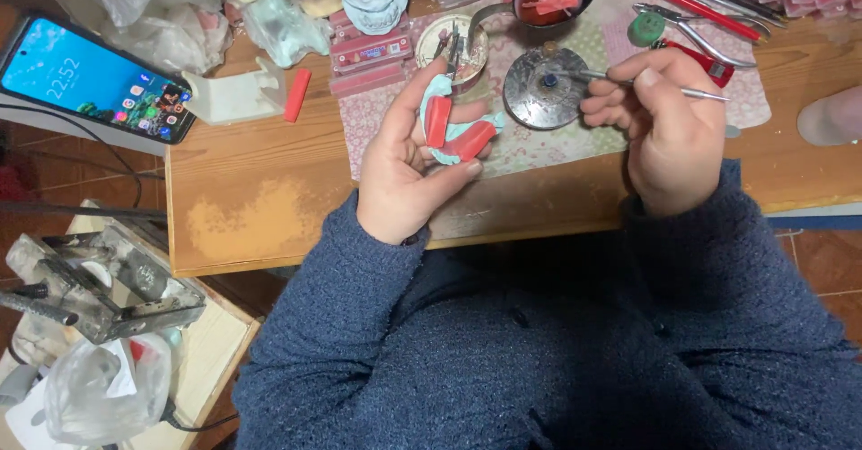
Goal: Shaping red wax on a dental mold using specialized dental tools at a workbench.
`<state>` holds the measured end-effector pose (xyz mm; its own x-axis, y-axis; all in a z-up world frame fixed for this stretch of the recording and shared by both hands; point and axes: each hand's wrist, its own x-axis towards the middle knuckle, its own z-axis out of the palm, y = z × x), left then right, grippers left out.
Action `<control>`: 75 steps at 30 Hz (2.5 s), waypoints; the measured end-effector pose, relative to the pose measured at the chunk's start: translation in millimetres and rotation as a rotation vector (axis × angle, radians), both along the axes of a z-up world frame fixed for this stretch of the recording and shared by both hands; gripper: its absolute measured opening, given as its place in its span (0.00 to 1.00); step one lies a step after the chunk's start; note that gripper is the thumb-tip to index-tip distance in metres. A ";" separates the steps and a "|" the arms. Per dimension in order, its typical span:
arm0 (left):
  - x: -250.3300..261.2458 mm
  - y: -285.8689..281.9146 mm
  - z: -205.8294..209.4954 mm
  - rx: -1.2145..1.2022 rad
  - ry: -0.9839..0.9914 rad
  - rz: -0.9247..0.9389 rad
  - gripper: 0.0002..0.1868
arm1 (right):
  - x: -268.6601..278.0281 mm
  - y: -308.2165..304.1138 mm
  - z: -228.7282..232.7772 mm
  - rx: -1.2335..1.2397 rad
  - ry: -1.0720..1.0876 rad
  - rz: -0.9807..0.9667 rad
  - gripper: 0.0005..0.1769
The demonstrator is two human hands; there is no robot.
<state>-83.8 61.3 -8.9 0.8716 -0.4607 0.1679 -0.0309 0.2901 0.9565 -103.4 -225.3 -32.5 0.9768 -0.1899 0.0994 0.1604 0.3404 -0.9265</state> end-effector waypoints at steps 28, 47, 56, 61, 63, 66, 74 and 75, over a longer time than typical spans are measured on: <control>14.2 2.7 22.6 0.097 -0.025 -0.054 0.45 | 0.2 3.8 2.0 -0.049 -0.002 0.044 0.09; 30.0 -4.1 23.8 0.423 -0.439 -0.002 0.46 | 6.5 -8.7 -19.0 0.090 0.066 0.091 0.07; 34.7 -4.5 21.4 0.342 -0.331 -0.031 0.45 | 9.3 -1.7 -7.5 0.097 0.071 0.107 0.09; 31.7 -5.1 24.7 0.594 -0.435 0.055 0.45 | 8.9 -1.9 -8.2 0.074 0.054 0.099 0.11; 32.9 -6.4 23.7 0.594 -0.442 0.053 0.44 | 8.5 -1.6 -8.8 0.072 0.049 0.100 0.11; 34.4 -9.1 20.1 0.529 -0.348 0.015 0.41 | 7.8 -2.1 -10.2 0.068 0.044 0.099 0.11; 35.0 -14.2 18.0 0.245 -0.075 -0.042 0.34 | 7.4 -3.0 -12.3 0.062 0.036 0.092 0.12; 33.8 -13.0 23.0 0.454 -0.219 0.030 0.35 | 7.5 -3.6 -12.4 0.063 0.031 0.090 0.12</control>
